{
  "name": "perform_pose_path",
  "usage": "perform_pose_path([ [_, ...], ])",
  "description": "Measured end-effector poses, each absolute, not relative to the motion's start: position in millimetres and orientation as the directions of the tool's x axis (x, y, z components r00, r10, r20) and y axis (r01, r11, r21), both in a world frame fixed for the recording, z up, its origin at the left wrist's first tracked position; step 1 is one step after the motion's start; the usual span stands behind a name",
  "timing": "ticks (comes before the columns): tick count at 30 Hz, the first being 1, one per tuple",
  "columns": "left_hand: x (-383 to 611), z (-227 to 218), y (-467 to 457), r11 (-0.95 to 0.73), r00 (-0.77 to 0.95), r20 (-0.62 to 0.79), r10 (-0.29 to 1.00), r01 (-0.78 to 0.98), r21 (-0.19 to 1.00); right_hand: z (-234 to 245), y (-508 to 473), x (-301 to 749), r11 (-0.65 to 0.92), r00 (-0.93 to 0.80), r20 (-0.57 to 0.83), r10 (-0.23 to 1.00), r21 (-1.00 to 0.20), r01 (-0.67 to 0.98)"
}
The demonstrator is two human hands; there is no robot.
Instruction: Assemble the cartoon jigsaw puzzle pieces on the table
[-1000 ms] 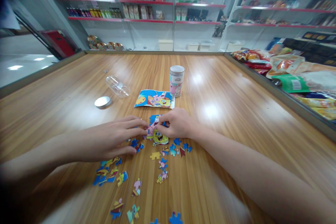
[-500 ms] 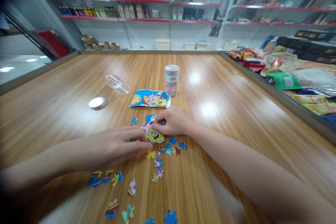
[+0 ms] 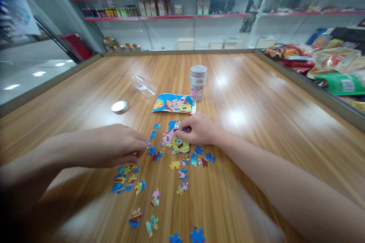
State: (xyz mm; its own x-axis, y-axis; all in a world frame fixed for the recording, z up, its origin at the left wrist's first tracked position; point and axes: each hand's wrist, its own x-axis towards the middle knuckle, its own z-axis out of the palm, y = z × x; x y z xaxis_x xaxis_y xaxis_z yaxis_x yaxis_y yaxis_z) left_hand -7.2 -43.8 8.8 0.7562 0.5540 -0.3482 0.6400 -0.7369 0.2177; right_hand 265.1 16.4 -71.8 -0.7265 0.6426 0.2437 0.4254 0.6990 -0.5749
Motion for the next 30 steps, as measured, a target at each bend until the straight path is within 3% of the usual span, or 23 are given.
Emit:
perform_pose_path([
  [11, -16, 18, -51, -0.633, 0.571, -0.575, 0.586, 0.766, 0.117, -70, 17, 265, 0.669, -0.716, 0.201, 0.668, -0.582, 0.461],
  [20, -20, 14, -45, -0.635, 0.555, -0.536, 0.636, 0.771, 0.044, -70, 16, 265, 0.669, -0.705, 0.213, 0.677, -0.578, 0.468],
  [25, -25, 13, -39, -0.6, 0.472, -0.538, 0.698, 0.796, -0.079, -70, 16, 264, 0.682, -0.713, 0.223, 0.665, -0.57, 0.458],
  [30, -26, 18, -40, -0.594, 0.467, -0.553, 0.69, 0.802, -0.063, -71, 17, 264, 0.674, -0.714, 0.212, 0.667, -0.58, 0.457],
])
